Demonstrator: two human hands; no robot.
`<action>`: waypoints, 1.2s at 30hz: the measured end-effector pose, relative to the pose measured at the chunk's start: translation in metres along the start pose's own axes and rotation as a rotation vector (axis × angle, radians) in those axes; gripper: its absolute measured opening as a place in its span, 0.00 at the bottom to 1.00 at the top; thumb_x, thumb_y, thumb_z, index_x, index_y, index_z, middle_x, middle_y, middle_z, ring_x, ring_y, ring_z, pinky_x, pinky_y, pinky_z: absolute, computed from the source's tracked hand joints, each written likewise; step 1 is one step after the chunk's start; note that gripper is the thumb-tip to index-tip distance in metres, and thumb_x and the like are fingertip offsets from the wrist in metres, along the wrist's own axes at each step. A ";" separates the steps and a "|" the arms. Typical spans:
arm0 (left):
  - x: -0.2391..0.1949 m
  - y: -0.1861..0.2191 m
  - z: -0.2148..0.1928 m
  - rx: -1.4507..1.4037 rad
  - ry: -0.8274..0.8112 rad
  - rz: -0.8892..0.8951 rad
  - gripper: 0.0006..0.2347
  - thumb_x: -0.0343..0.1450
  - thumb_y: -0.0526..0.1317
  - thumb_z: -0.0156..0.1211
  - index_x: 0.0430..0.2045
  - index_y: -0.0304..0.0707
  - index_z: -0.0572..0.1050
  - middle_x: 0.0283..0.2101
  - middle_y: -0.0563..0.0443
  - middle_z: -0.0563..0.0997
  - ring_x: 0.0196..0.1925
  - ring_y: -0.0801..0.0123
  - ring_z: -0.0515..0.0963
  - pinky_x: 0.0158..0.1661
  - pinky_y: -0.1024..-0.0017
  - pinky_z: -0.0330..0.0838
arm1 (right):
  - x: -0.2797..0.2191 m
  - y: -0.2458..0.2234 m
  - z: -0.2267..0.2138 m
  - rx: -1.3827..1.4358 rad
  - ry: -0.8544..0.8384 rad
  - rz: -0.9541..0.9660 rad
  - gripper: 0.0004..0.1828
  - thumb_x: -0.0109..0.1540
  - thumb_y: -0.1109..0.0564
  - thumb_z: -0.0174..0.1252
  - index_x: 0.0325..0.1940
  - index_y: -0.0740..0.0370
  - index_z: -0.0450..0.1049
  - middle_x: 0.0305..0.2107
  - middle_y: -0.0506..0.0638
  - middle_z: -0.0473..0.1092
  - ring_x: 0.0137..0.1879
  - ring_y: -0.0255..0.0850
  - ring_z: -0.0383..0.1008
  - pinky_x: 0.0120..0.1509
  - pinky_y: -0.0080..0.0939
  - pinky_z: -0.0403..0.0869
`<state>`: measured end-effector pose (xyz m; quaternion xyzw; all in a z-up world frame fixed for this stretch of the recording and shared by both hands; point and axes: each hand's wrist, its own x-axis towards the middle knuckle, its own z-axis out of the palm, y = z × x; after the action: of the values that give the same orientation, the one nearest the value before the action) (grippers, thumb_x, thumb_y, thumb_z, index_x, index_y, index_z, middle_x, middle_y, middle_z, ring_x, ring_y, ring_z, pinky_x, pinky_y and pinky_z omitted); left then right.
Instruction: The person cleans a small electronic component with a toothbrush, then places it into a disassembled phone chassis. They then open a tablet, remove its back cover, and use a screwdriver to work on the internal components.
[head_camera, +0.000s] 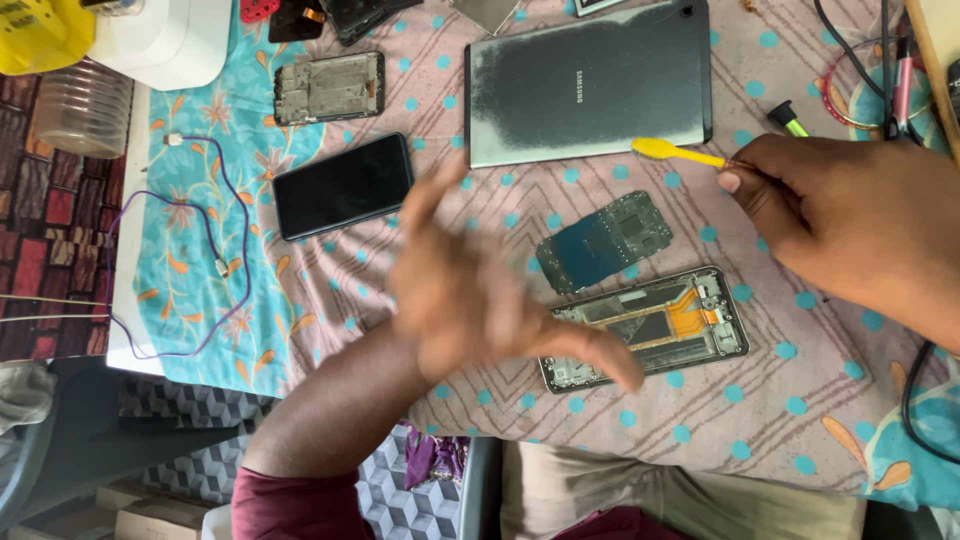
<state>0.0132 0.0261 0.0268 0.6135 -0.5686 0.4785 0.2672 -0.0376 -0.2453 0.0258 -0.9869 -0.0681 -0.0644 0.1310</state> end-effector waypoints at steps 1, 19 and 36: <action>0.000 0.003 -0.002 0.093 0.081 0.128 0.41 0.70 0.62 0.67 0.69 0.33 0.57 0.63 0.49 0.66 0.62 0.65 0.67 0.65 0.45 0.59 | 0.000 -0.001 0.000 -0.006 -0.014 0.019 0.12 0.70 0.49 0.56 0.41 0.56 0.79 0.17 0.47 0.72 0.16 0.41 0.70 0.22 0.41 0.66; -0.007 0.014 -0.001 0.136 -0.175 0.079 0.13 0.72 0.49 0.76 0.31 0.41 0.79 0.35 0.55 0.78 0.40 0.68 0.78 0.39 0.68 0.79 | -0.016 0.020 0.009 -0.339 0.313 -0.119 0.18 0.69 0.41 0.63 0.37 0.57 0.75 0.23 0.49 0.71 0.32 0.45 0.76 0.33 0.43 0.72; 0.020 0.016 0.003 -0.134 -0.844 -0.578 0.42 0.62 0.49 0.75 0.65 0.25 0.56 0.43 0.32 0.76 0.46 0.47 0.78 0.48 0.53 0.73 | -0.007 0.064 -0.008 -0.422 -0.024 0.097 0.20 0.60 0.39 0.68 0.44 0.56 0.78 0.20 0.48 0.75 0.24 0.43 0.78 0.28 0.40 0.74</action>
<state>-0.0031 0.0116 0.0404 0.8668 -0.4635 0.0583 0.1744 -0.0358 -0.3098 0.0159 -0.9953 -0.0072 -0.0589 -0.0766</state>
